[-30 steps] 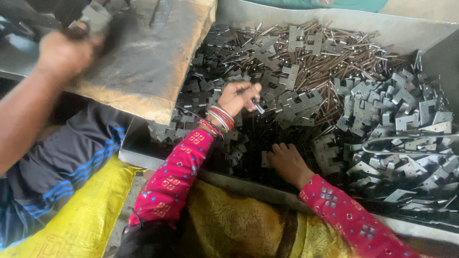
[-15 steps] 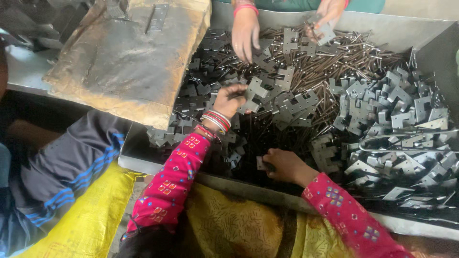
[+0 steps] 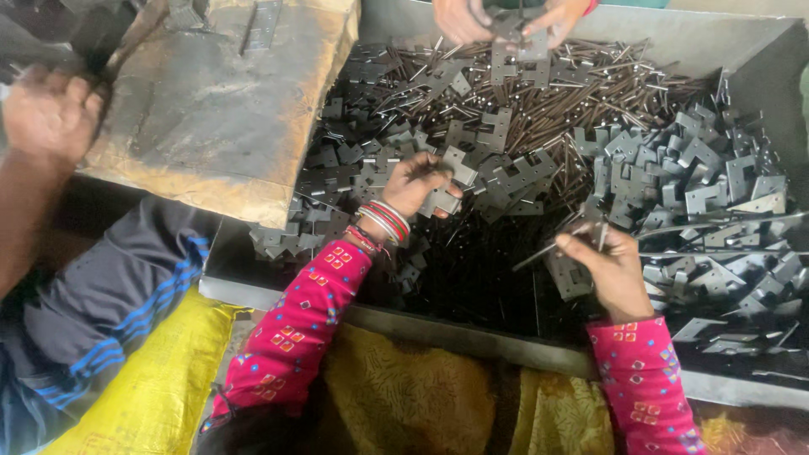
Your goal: The person sits on the floor and repeatedly picks metal plates and pins from a large bin, inserts the pins into the plates, and places the assembled units into a tray. The task continues throughout the clip with the same repetitive assembly motion.
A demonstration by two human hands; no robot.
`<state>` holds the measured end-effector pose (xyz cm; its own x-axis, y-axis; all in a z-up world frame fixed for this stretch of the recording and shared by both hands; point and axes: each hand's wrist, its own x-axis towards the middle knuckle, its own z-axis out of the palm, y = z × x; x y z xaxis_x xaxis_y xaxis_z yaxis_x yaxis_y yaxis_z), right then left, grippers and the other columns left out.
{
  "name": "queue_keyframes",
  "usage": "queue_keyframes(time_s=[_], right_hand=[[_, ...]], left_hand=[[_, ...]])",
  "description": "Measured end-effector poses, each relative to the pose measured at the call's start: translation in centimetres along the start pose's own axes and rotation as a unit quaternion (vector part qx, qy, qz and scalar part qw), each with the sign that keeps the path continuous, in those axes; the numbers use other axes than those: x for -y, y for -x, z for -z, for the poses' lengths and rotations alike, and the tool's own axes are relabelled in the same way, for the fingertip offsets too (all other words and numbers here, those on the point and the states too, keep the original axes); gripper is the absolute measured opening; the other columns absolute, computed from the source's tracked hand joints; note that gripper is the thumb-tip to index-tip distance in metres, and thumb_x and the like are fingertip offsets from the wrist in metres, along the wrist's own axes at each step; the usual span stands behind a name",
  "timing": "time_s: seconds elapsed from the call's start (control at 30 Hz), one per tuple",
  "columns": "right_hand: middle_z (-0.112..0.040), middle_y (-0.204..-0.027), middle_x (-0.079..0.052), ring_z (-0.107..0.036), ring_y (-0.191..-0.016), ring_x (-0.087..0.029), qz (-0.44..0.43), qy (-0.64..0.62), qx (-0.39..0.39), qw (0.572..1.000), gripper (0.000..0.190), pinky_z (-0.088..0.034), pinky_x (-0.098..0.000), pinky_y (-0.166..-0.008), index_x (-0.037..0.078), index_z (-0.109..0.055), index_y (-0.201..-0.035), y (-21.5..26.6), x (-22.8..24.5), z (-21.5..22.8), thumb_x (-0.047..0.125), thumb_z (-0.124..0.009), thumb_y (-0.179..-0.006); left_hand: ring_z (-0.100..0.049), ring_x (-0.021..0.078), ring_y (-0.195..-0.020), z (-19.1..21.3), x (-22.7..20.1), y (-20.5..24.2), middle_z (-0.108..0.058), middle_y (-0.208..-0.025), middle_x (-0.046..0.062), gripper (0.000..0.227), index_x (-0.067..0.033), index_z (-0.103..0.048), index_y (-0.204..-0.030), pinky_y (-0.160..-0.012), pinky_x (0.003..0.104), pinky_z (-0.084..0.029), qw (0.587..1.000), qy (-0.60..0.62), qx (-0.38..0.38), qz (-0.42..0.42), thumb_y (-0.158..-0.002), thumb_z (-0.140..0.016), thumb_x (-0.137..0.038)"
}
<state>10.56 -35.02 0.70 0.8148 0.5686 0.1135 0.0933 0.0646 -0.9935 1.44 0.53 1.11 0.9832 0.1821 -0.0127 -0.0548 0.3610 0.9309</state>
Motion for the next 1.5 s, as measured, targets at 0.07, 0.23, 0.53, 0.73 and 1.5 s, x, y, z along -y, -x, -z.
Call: queue_keyframes(time_s=[0.07, 0.23, 0.53, 0.73, 1.5], right_hand=[[-0.07, -0.098, -0.011, -0.07, -0.089, -0.021, -0.041, -0.155, -0.086, 0.983, 0.01, -0.06, -0.0407, -0.082, 0.004, -0.066, -0.108, 0.0, 0.9, 0.2, 0.004, -0.07, -0.099], [-0.073, -0.105, -0.015, -0.073, -0.086, -0.026, -0.216, -0.279, -0.101, 0.93, 0.027, -0.064, -0.0474, -0.075, 0.002, -0.065, -0.118, -0.6, 2.6, -1.3, 0.015, -0.058, -0.096], [-0.074, -0.1, -0.02, -0.072, -0.074, -0.031, -0.239, -0.122, 0.027, 0.963, 0.029, -0.061, -0.0453, -0.061, -0.003, -0.064, -0.123, 0.5, 1.1, -4.4, 0.008, -0.057, -0.097], [-0.075, -0.101, -0.02, -0.073, -0.074, -0.03, -0.251, -0.088, 0.033, 0.963, 0.03, -0.062, -0.0441, -0.061, -0.004, -0.064, -0.123, 0.5, 0.3, -4.4, 0.007, -0.057, -0.095], [-0.077, -0.093, -0.017, -0.075, -0.071, -0.028, -0.21, -0.06, 0.062, 0.974, 0.026, -0.063, -0.0398, -0.06, -0.002, -0.068, -0.119, 0.8, -0.9, -4.3, 0.004, -0.06, -0.095]], left_hand=[[-0.074, 0.0346, -0.082, -0.5, 0.9, 0.0, -0.074, -0.095, 0.025, 0.032, 0.011, -0.054, -0.123, -0.057, 0.041, -0.063, 1.0, -0.005, -0.008, 0.017, -0.099, -0.066, -0.006], [-0.075, 0.0323, -0.081, -2.6, 1.8, 0.3, -0.073, -0.095, 0.023, 0.036, 0.0035, -0.046, -0.125, -0.056, 0.04, -0.064, 0.998, 0.034, 0.013, 0.052, -0.093, -0.063, 0.002], [-0.077, 0.0257, -0.079, 2.8, -8.0, 0.0, -0.077, -0.096, 0.014, 0.032, -0.0032, -0.069, -0.115, -0.056, 0.037, -0.063, 0.924, -0.304, -0.196, -0.126, -0.087, -0.057, 0.007], [-0.073, 0.0414, -0.083, 15.6, -17.5, -3.9, -0.076, -0.088, 0.019, 0.03, -0.0139, -0.074, -0.107, -0.075, 0.05, -0.058, 0.554, -0.675, -0.449, -0.189, -0.078, -0.069, -0.006], [-0.073, 0.0296, -0.095, 3.8, -0.9, -3.0, -0.076, -0.097, 0.011, 0.011, -0.0122, -0.075, -0.095, -0.092, 0.054, -0.052, 0.484, -0.873, -0.03, -0.053, -0.087, -0.067, -0.012]])
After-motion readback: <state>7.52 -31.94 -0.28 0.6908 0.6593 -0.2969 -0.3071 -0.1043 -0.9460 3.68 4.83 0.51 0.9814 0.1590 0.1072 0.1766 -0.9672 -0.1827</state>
